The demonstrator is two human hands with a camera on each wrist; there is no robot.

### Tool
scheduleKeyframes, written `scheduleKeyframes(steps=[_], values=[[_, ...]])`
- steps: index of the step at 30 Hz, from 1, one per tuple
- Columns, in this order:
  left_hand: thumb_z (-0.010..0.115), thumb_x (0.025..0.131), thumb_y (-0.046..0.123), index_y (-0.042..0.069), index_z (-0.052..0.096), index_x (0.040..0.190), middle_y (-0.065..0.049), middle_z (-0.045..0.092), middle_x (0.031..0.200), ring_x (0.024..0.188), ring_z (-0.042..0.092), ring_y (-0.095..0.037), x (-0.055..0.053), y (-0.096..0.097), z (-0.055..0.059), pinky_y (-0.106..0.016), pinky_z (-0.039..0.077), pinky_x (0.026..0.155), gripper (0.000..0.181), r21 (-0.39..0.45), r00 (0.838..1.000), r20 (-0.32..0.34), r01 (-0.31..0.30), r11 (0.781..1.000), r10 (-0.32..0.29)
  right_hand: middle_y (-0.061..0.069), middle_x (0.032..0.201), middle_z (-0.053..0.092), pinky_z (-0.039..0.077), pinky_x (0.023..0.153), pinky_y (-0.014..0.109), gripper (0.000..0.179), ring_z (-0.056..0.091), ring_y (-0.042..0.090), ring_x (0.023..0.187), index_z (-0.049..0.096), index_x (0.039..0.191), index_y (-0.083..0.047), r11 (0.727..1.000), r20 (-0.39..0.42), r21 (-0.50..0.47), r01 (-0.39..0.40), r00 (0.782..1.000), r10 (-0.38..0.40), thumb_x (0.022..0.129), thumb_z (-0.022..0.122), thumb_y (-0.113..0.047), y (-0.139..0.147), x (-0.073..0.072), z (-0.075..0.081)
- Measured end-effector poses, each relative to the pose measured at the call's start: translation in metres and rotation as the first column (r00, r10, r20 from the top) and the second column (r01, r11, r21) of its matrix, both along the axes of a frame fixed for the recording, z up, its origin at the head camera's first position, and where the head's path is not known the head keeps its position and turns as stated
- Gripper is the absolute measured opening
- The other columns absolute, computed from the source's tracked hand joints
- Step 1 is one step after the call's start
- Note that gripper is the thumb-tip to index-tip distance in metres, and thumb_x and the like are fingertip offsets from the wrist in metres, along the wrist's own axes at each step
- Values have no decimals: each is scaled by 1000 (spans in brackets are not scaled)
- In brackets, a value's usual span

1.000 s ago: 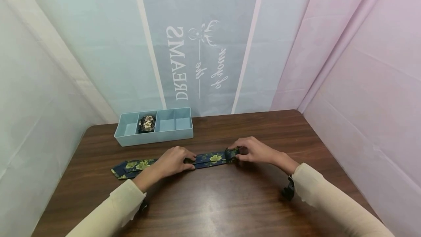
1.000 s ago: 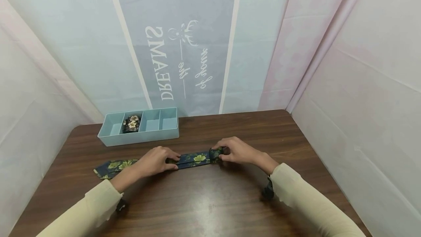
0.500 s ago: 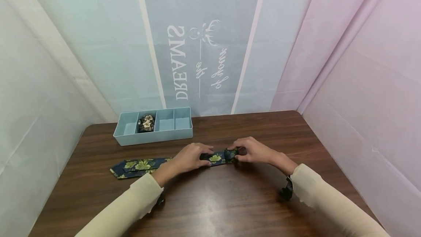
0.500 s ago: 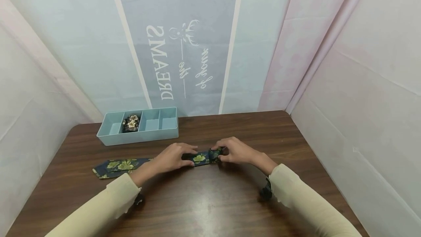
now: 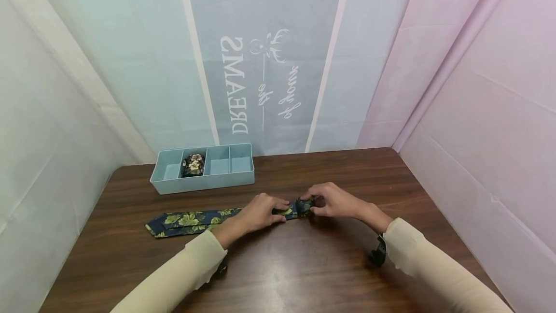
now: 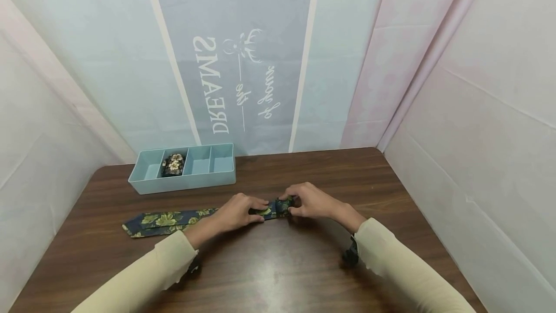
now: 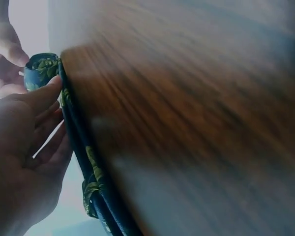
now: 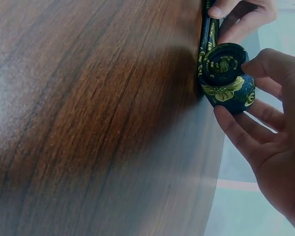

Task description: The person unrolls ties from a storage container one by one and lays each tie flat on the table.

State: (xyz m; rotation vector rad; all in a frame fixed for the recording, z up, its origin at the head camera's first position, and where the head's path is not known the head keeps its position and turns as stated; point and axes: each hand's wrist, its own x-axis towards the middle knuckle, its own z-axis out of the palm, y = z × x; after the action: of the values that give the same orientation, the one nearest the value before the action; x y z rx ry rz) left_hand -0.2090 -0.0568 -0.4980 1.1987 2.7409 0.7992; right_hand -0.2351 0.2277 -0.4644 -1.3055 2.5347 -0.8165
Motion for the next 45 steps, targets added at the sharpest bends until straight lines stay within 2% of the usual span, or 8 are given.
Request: scheduleKeyframes(steps=[5,12,17,20,27,35,40,45], values=[[81,97,25,8,79,125,-7,73,134,122,71,-23,1,0,0,-40,60,99,33,-15,1000,5,-8,1000,8,8,121,75,65,79,31,26,74,17,101,76,123,-6,1000,-25,-20,-4,1000,3,98,75,-11,-3,-1,-1],[80,97,26,10,79,126,-6,72,134,120,71,-24,4,-1,1,-41,61,97,32,-24,1000,-6,-26,999,26,-2,103,77,56,62,23,26,65,5,74,80,108,-12,998,-142,-31,46,989,-50,95,83,-34,-14,0,-1],[79,98,25,10,78,127,-7,71,135,122,70,-23,6,-5,1,-41,61,96,33,-23,1000,-1,-10,1000,10,-5,94,76,52,60,20,21,62,3,69,77,99,-15,997,-155,-14,82,984,-83,91,87,-31,-16,0,0],[79,98,25,9,78,127,-7,71,134,122,70,-22,6,-7,0,-40,61,96,33,-21,1000,-6,-1,1000,1,-5,90,75,50,58,21,20,58,2,66,76,101,-15,996,-141,-5,87,986,-87,90,87,-27,-15,0,2],[80,97,25,9,78,127,-8,71,132,124,69,-20,7,-12,-1,-40,62,95,34,-14,1000,-23,20,1000,-20,1,111,78,51,64,22,28,61,1,73,79,121,-9,1000,-139,7,13,990,-12,94,81,-16,-9,0,1],[80,97,25,8,77,127,-6,72,132,126,69,-19,8,-17,0,-40,61,96,35,-19,999,-19,28,999,-29,2,114,76,54,68,24,24,65,8,78,81,117,-11,1000,-115,23,-14,993,17,94,76,-9,0,0,3],[80,97,24,9,77,128,-6,72,133,126,68,-19,8,-21,0,-40,61,96,35,-23,1000,-13,26,999,-27,5,116,76,48,64,22,24,60,14,66,80,118,-9,1000,-89,17,-12,996,13,95,73,-7,6,-1,5],[79,98,25,9,76,129,-6,71,133,127,67,-19,9,-22,-1,-40,61,97,35,-30,1000,-4,21,999,-21,4,113,77,61,70,28,15,71,11,81,81,111,-10,1000,-116,-7,17,993,-17,98,77,-17,7,-1,0]])
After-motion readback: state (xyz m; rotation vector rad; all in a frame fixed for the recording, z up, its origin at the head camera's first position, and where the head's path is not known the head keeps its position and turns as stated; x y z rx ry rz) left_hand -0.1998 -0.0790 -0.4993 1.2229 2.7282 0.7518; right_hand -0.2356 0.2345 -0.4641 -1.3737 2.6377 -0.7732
